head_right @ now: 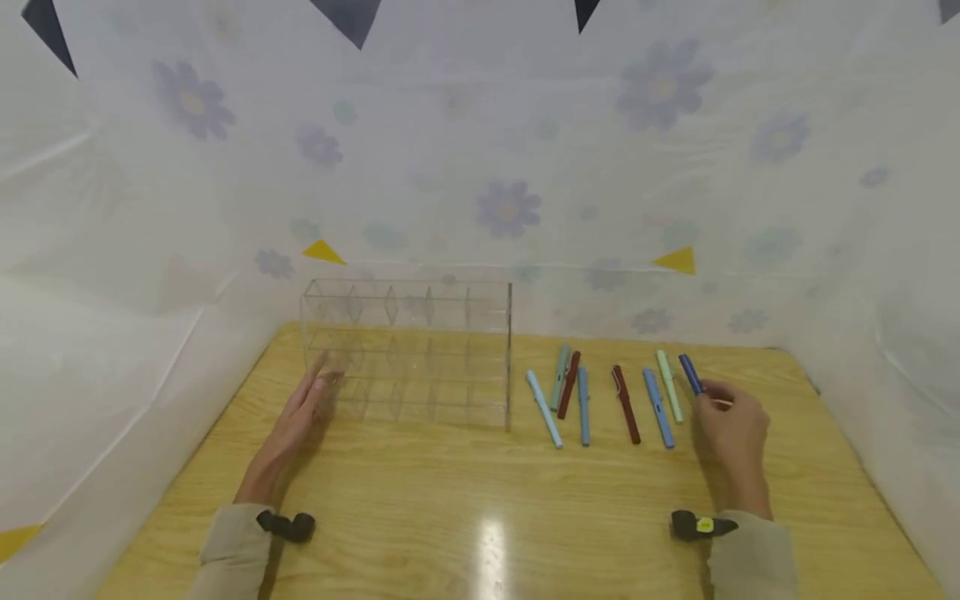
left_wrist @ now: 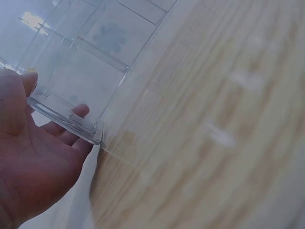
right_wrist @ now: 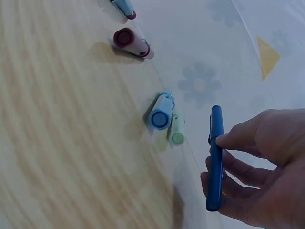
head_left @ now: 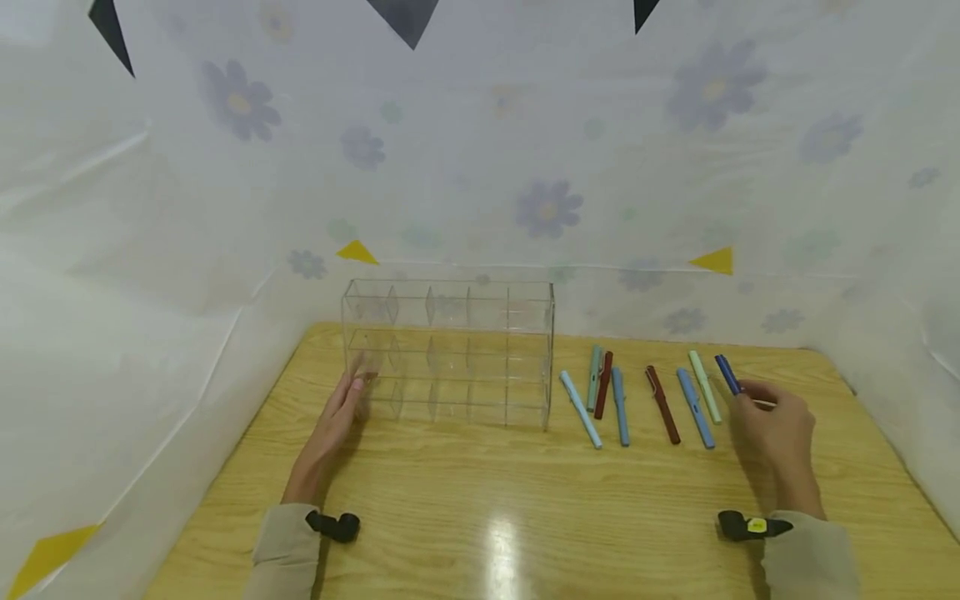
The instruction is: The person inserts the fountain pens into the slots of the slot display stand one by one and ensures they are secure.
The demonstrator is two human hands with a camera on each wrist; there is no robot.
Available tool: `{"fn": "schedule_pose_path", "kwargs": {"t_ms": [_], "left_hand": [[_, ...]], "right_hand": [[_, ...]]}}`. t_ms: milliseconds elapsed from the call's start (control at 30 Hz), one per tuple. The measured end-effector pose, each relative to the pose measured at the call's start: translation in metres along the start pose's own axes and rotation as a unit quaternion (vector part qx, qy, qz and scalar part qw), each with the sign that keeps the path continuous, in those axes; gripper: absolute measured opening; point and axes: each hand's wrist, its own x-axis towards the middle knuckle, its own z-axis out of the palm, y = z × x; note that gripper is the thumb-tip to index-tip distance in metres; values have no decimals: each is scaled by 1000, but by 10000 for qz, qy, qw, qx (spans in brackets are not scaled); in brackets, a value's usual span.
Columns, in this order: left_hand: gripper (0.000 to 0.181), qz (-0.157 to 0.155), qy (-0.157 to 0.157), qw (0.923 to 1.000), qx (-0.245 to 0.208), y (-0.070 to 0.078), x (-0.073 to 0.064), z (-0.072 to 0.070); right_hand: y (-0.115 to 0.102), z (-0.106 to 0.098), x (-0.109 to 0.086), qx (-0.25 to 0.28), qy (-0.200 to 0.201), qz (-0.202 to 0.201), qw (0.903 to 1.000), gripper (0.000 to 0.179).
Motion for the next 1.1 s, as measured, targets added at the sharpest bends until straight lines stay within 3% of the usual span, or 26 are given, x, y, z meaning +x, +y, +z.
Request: {"fn": "schedule_pose_path", "kwargs": {"t_ms": [133,233,333,500,633,867,1100], "left_hand": [[54,-25,-11,10000,17,2,2,-1],[55,-36,-32,10000,-14,3,3,-2],[55,-37,-40,10000,-31,5,3,-2],[54,10,-20,10000,-42,6,3,-2],[55,6,3,10000,2,4,2,-2],[55,-86,-40,10000,0,1,0,-2],[54,-47,0,10000,1,1,-2,-2]], "right_hand": [[-5,0,2,625,56,-153,9979,38],[-10,2,1,1297,-2,-245,9912,38],[-14,2,0,1942,-82,-220,9807,36],[-24,6,0,2996,-86,-35,9540,33],[-33,11,1,3321,-7,29,9432,32],[-49,14,-3,1822,95,24,9832,41],[-71,17,-8,1696,63,-543,9840,44]]}}
